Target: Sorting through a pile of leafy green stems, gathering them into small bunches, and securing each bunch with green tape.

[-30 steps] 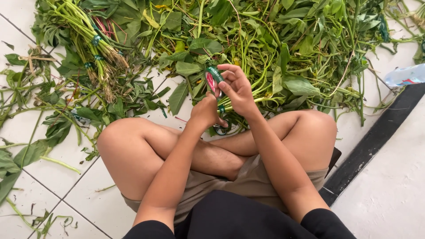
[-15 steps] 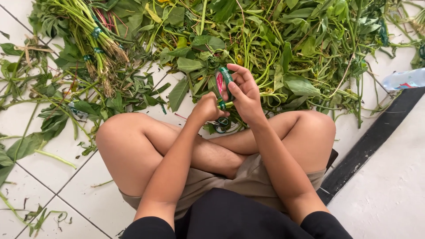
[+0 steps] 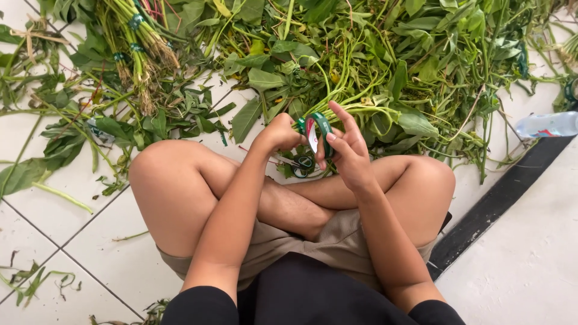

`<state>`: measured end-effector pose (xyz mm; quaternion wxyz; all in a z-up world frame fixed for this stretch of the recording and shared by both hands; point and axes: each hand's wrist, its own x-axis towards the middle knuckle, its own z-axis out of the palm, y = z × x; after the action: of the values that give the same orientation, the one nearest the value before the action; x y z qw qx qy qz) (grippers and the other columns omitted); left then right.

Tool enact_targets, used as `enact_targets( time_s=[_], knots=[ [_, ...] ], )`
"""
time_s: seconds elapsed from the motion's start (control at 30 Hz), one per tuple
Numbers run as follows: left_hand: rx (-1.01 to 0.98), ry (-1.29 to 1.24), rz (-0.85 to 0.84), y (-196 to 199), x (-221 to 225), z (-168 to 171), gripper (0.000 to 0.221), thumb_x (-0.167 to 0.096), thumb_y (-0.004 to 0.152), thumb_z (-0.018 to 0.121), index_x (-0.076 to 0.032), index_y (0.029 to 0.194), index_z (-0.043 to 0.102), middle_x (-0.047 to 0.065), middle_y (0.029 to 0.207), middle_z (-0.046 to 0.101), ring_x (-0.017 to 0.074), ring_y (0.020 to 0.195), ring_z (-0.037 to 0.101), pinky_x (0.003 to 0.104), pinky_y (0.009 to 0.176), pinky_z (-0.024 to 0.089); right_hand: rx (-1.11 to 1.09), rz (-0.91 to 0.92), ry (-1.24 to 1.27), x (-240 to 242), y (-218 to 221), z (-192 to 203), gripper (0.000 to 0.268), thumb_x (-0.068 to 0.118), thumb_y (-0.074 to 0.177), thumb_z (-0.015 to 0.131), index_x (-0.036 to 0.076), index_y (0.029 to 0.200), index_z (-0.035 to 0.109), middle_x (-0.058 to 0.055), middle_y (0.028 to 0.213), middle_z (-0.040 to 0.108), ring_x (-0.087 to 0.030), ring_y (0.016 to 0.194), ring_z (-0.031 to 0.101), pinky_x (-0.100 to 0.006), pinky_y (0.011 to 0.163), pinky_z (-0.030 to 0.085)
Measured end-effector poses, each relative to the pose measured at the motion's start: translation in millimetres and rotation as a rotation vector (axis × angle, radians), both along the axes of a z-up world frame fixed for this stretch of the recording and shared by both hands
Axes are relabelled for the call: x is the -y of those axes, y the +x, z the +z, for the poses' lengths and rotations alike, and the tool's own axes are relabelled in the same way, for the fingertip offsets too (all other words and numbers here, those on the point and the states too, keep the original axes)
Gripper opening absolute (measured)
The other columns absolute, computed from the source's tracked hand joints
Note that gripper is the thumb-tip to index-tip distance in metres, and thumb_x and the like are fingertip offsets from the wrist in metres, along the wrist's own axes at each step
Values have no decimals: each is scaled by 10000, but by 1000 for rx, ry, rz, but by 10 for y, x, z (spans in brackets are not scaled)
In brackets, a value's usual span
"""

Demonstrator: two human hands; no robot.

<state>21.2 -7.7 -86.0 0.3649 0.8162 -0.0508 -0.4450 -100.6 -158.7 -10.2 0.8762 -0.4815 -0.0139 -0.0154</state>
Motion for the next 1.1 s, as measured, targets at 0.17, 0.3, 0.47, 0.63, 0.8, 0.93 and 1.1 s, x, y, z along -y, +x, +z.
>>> enact_targets(
  time_s=[0.17, 0.3, 0.47, 0.63, 0.8, 0.93, 1.1],
  knots=[
    [-178, -235, 110, 72, -49, -89, 526, -40, 628, 883, -10, 1083, 622, 88, 582, 651, 164, 471, 608, 274, 474, 498, -108, 24, -83, 32, -81, -61, 490, 126, 1098, 355, -31, 1557, 291, -206, 543, 526, -301, 403, 569, -340, 455, 494],
    [-238, -417, 77, 77, -145, 323, 572, -46, 625, 924, 48, 1072, 580, 95, 570, 600, 151, 458, 558, 256, 469, 453, -125, 70, -152, 197, -73, 58, 470, 144, 1087, 362, -39, 1519, 368, -155, 485, 465, -286, 348, 521, -344, 435, 463],
    [-333, -656, 27, 53, -159, 514, 709, -57, 550, 997, 34, 1094, 552, 45, 606, 599, 110, 519, 570, 217, 484, 462, -95, 128, -201, 242, -105, 202, 484, 140, 1067, 371, -51, 1511, 360, -144, 468, 439, -279, 324, 491, -339, 418, 438],
    [-489, -769, 135, 8, -91, 311, 599, -495, 747, 814, -68, 1055, 529, 19, 633, 502, 54, 425, 440, 183, 377, 371, -18, 257, -200, 329, -95, 176, 530, 135, 1059, 376, -28, 1552, 271, -119, 507, 480, -252, 390, 548, -326, 489, 488],
    [-596, -768, 222, 37, -86, 377, 493, -511, 930, 727, -105, 1007, 459, -23, 634, 403, 8, 409, 315, 174, 369, 259, 54, 372, -194, 329, -80, 121, 583, 85, 1041, 395, -21, 1571, 176, -140, 552, 536, -308, 469, 626, -370, 568, 541],
    [-532, -741, 248, 104, -130, 429, 411, -315, 929, 778, -78, 1057, 468, -21, 632, 416, -4, 398, 339, 165, 353, 271, 18, 446, -255, 341, -76, 140, 621, 19, 1004, 471, 10, 1538, 156, -170, 755, 643, -337, 799, 713, -386, 799, 506],
    [-430, -679, 258, 142, -183, 425, 393, -255, 929, 787, -55, 1070, 480, 8, 628, 417, 9, 422, 324, 177, 361, 256, -54, 468, -296, 404, -46, 44, 310, 96, 1050, 484, 42, 1332, 367, -164, 959, 677, -294, 1118, 668, -384, 981, 424]
  ],
)
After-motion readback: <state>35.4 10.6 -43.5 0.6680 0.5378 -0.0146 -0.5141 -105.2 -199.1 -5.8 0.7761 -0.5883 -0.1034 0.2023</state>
